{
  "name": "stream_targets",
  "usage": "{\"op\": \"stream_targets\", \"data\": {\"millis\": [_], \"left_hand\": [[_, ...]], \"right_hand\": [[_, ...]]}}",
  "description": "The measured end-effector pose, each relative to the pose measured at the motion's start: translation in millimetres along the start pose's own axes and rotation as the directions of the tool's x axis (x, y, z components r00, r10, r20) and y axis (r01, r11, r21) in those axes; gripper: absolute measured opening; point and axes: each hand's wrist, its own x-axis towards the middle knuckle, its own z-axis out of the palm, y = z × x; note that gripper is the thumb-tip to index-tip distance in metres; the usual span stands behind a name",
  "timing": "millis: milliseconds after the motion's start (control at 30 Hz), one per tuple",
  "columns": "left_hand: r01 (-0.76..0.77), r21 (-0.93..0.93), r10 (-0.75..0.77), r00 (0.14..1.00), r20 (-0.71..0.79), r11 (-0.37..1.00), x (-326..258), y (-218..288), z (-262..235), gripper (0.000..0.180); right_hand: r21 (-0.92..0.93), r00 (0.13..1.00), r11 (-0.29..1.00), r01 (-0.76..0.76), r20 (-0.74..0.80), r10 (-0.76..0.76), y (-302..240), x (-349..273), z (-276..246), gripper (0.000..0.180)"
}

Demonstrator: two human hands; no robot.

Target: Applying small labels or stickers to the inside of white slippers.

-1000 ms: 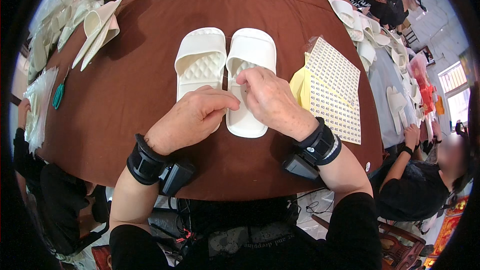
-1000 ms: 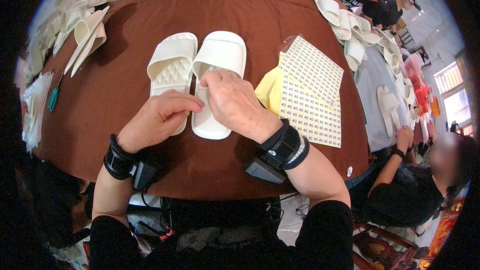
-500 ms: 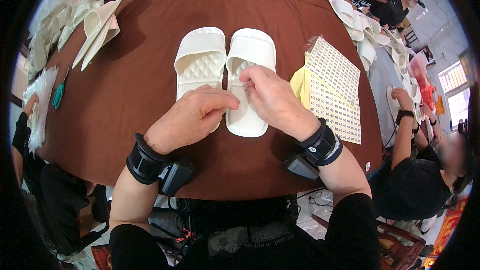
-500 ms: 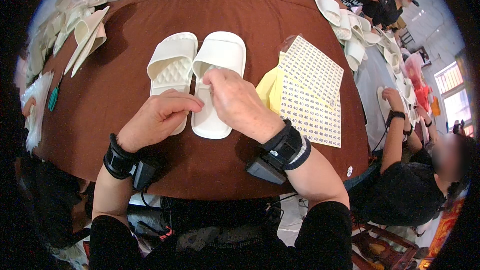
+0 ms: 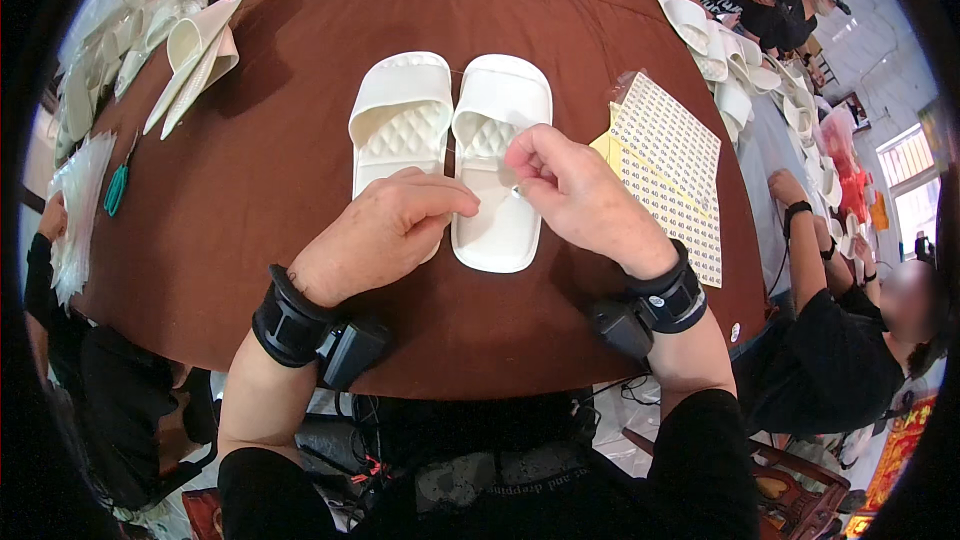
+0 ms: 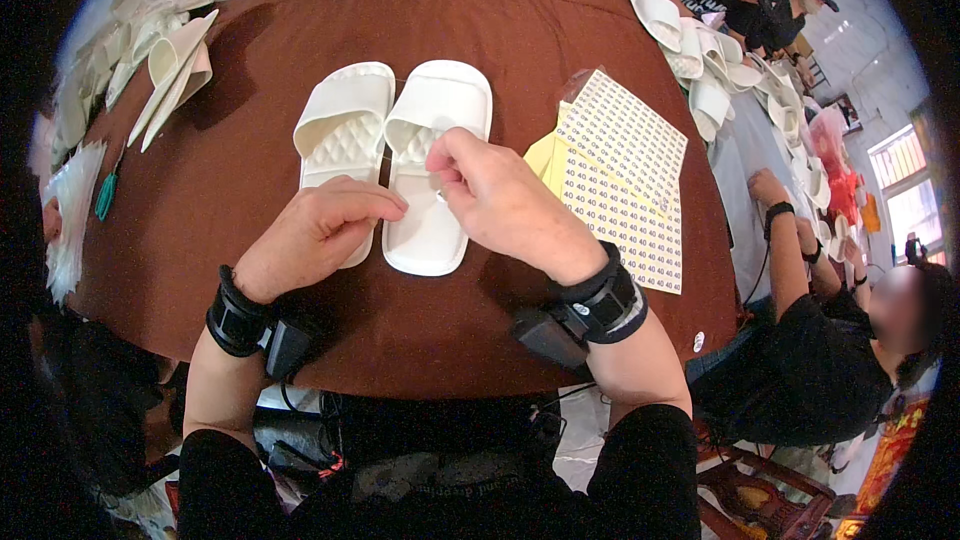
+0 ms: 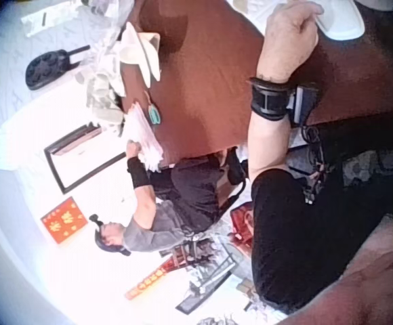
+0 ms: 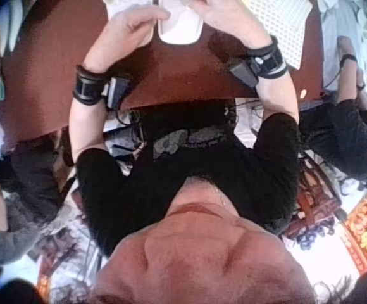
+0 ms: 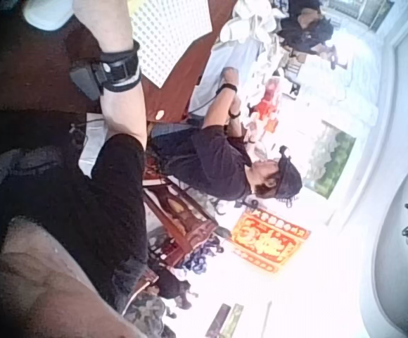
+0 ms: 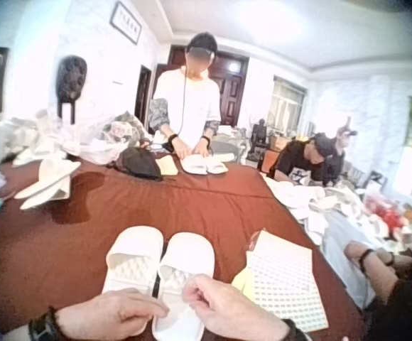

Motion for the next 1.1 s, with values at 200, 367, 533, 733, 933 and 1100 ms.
{"op": "stream_targets", "data": {"millis": [200, 367, 533, 733, 933, 1100], "left_hand": [[0.009, -0.008, -0.009, 1.000, 0.003, 1.000, 1, 1, -1, 0.028], [0.032, -0.033, -0.032, 0.999, 0.004, 0.999, 1, 1, -1, 0.028], [0.012, -0.028, -0.012, 1.000, 0.010, 1.000, 2, 1, -1, 0.028], [0.010, -0.026, -0.010, 1.000, 0.006, 1.000, 1, 2, 0, 0.027], [0.029, -0.029, -0.028, 1.000, 0.006, 0.999, 1, 2, 0, 0.026], [0.040, -0.034, -0.039, 0.999, 0.016, 0.999, 3, 1, -2, 0.026]], "right_hand": [[-0.109, 0.998, 0.994, -0.031, 0.055, 0.037, 3, -2, -5, 0.011], [-0.209, 0.999, 0.978, 0.026, 0.028, -0.021, 6, -3, -1, 0.012], [-0.286, 0.992, 0.951, 0.119, -0.003, -0.126, 4, -6, 1, 0.008], [-0.418, 0.981, 0.893, 0.164, -0.021, -0.190, -3, -9, 1, 0.008], [-0.464, 0.992, 0.879, 0.112, -0.006, -0.130, -5, -9, -2, 0.008], [-0.444, 0.987, 0.887, 0.125, -0.036, -0.158, -2, -7, -2, 0.009]]}}
